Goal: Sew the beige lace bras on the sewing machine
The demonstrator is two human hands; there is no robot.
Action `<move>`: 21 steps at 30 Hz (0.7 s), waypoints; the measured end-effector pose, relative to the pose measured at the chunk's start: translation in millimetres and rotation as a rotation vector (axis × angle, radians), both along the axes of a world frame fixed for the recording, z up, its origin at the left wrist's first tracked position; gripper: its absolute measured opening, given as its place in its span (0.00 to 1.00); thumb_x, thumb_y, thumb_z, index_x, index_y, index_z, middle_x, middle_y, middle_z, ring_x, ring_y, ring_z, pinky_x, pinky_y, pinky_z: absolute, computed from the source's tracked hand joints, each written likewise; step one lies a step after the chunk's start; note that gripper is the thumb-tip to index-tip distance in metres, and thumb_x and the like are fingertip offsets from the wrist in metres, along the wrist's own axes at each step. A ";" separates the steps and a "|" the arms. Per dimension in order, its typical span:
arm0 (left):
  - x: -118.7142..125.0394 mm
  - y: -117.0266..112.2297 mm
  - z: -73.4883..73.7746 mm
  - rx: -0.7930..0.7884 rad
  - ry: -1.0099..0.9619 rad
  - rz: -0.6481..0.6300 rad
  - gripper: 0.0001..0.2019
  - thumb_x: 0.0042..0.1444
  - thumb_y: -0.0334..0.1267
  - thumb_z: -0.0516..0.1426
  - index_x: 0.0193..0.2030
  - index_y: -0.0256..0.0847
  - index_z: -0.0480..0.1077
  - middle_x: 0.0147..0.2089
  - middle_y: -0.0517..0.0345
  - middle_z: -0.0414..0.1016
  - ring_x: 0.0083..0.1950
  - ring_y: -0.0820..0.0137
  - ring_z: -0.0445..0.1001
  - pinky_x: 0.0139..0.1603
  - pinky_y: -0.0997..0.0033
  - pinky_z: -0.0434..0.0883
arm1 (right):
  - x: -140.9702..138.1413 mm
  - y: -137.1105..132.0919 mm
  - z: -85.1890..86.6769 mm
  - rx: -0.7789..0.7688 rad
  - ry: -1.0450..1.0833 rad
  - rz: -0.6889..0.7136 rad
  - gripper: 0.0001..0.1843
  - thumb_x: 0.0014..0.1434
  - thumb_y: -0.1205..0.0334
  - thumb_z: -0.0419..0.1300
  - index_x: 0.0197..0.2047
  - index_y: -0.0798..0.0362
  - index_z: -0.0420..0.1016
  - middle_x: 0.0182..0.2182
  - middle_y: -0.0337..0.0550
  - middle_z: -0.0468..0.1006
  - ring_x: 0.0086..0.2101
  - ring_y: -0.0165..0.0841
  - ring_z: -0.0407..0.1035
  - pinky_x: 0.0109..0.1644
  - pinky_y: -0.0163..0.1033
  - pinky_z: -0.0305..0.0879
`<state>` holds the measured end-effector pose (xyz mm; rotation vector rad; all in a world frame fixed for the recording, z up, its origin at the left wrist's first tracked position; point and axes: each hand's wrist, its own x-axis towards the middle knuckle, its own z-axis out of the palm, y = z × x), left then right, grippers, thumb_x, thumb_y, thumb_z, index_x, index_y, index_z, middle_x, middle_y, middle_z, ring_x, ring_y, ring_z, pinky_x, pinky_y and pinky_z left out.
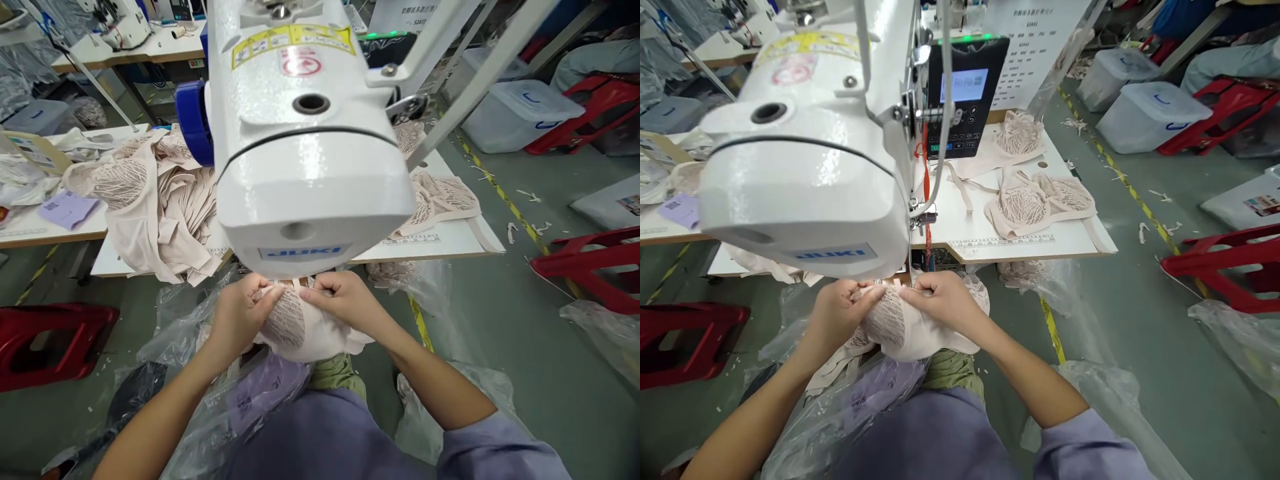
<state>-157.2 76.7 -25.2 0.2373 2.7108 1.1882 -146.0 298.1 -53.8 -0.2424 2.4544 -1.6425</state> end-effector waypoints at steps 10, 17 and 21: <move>-29.7 4.6 -6.3 0.019 0.172 0.027 0.05 0.54 0.36 0.57 0.30 0.39 0.71 0.22 0.63 0.67 0.30 0.69 0.66 0.31 0.72 0.63 | -28.3 -3.4 -8.3 -0.030 -0.078 -0.030 0.28 0.54 0.42 0.66 0.20 0.51 0.58 0.20 0.35 0.56 0.25 0.30 0.53 0.29 0.35 0.50; -28.3 4.6 -2.4 0.011 0.157 0.020 0.09 0.53 0.36 0.59 0.23 0.42 0.67 0.17 0.64 0.59 0.26 0.68 0.63 0.27 0.71 0.60 | -29.8 -2.4 -9.3 -0.027 -0.106 -0.028 0.27 0.54 0.39 0.65 0.21 0.50 0.61 0.19 0.36 0.59 0.25 0.31 0.56 0.29 0.36 0.53; -23.3 -5.8 -9.8 -0.072 0.105 0.057 0.14 0.55 0.38 0.58 0.20 0.43 0.62 0.16 0.64 0.57 0.23 0.70 0.60 0.26 0.70 0.59 | -26.2 -2.9 -5.0 -0.068 -0.145 -0.033 0.29 0.52 0.39 0.65 0.20 0.50 0.56 0.19 0.35 0.56 0.24 0.29 0.52 0.27 0.35 0.48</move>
